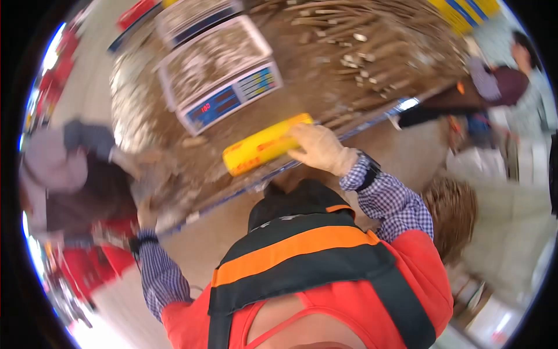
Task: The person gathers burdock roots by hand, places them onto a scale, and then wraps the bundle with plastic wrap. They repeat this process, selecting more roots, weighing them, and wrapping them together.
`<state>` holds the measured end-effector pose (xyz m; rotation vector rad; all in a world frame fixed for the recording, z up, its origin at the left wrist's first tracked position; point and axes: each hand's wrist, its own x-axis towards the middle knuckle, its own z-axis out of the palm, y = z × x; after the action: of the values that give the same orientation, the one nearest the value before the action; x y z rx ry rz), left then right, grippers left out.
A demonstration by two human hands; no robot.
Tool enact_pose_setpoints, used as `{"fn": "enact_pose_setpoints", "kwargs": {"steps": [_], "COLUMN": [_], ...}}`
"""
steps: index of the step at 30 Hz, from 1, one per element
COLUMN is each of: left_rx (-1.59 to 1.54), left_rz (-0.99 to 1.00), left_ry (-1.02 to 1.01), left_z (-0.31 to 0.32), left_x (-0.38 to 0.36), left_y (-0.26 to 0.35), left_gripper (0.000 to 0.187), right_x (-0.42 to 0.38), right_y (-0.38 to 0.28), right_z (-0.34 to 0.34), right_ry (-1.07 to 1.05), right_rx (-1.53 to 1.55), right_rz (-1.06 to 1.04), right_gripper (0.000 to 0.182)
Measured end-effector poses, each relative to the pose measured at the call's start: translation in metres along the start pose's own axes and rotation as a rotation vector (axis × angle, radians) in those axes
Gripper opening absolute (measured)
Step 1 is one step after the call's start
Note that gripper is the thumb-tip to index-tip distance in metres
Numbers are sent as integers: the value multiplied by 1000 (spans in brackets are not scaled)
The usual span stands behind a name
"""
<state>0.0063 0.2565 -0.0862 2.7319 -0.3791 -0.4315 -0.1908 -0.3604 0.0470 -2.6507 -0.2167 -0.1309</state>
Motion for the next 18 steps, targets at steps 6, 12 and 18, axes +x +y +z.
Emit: {"fn": "enact_pose_setpoints", "kwargs": {"steps": [6,12,18], "left_rx": [728,-561,-539], "left_rz": [-302,377,786], "left_ry": [-386,-826,-369], "left_z": [-57,-38,108], "left_x": [34,62,221], "left_y": [100,409,725], "left_gripper": [56,35,72], "right_x": [-35,-51,7], "right_y": [86,242,363], "right_z": [-46,-122,-162], "right_ry": [138,423,518], "right_rx": [307,419,97], "right_rz": [595,1035,932], "right_gripper": [48,68,80]}}
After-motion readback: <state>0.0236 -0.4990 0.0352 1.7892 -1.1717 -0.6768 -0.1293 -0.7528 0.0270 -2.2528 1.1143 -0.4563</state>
